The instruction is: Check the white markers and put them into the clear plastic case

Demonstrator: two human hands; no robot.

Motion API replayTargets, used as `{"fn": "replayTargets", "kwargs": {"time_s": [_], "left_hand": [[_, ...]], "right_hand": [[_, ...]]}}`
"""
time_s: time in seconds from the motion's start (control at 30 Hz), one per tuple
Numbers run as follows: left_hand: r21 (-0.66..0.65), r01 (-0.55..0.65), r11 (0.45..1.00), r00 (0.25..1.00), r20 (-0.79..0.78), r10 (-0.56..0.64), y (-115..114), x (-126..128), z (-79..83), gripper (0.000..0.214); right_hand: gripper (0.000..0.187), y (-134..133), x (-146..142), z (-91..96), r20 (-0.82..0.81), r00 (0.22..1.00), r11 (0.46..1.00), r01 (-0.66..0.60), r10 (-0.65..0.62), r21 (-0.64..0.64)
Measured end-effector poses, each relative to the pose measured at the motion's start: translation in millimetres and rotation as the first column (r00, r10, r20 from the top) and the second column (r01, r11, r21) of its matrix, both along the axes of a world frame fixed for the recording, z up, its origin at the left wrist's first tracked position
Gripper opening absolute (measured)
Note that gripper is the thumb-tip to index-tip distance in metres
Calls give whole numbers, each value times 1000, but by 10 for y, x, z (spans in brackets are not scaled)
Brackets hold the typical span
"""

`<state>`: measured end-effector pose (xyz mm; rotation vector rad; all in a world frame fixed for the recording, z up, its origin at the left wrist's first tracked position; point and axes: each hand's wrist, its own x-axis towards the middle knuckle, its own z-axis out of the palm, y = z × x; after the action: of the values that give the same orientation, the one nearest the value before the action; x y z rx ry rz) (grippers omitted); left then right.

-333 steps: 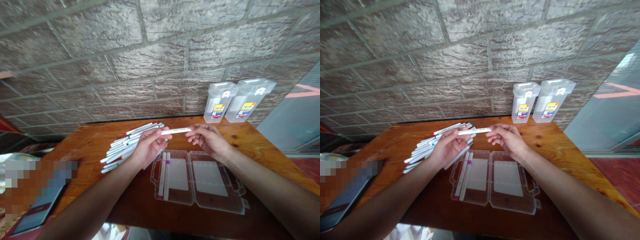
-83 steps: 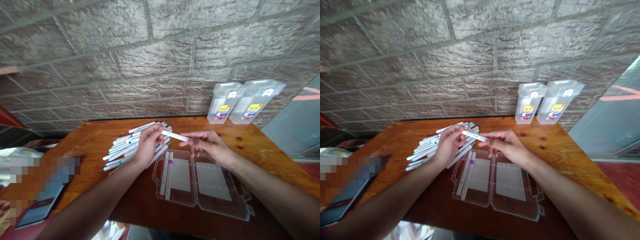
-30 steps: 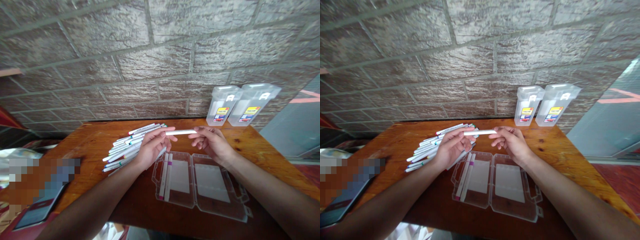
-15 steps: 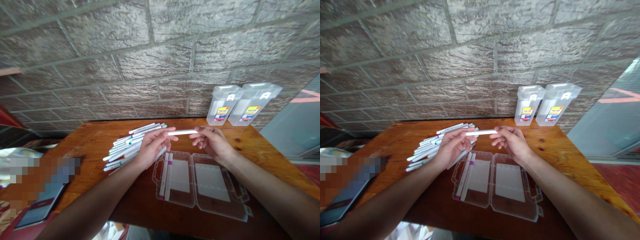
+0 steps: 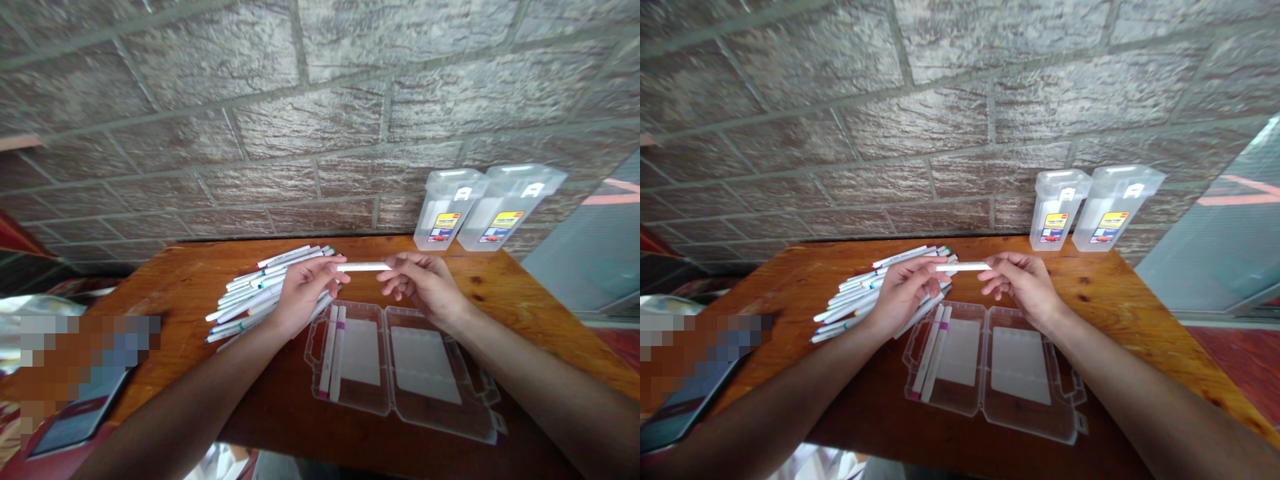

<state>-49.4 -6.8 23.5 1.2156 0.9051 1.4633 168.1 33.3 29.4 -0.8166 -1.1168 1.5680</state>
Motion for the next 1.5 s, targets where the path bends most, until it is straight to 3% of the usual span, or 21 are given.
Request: {"fn": "replayTargets", "kwargs": {"time_s": [0.27, 0.6, 0.9, 1.1, 1.27, 1.5], "left_hand": [[11, -3, 1000, 995, -95, 4, 9, -3, -22, 26], [11, 58, 998, 982, -182, -55, -32, 48, -64, 29], [23, 134, 991, 954, -273, -123, -101, 97, -167, 32], [57, 185, 981, 935, -319, -158, -122, 81, -168, 29], [46, 181, 982, 946, -283, -161, -111, 83, -174, 29], [41, 86, 995, 955, -287, -71, -60, 66, -142, 28]], "right_hand": [[29, -28, 7, -35, 155, 988, 985, -42, 16, 169], [24, -82, -32, -76, 401, 906, 896, -59, -138, 440], [34, -119, 3, -117, 632, 724, 813, -174, -276, 555], [41, -142, -2, -53, 678, 648, 799, -175, -347, 575], [39, -143, -13, -53, 676, 663, 815, -171, -320, 554], [36, -140, -35, -92, 584, 790, 862, -155, -185, 482]]}}
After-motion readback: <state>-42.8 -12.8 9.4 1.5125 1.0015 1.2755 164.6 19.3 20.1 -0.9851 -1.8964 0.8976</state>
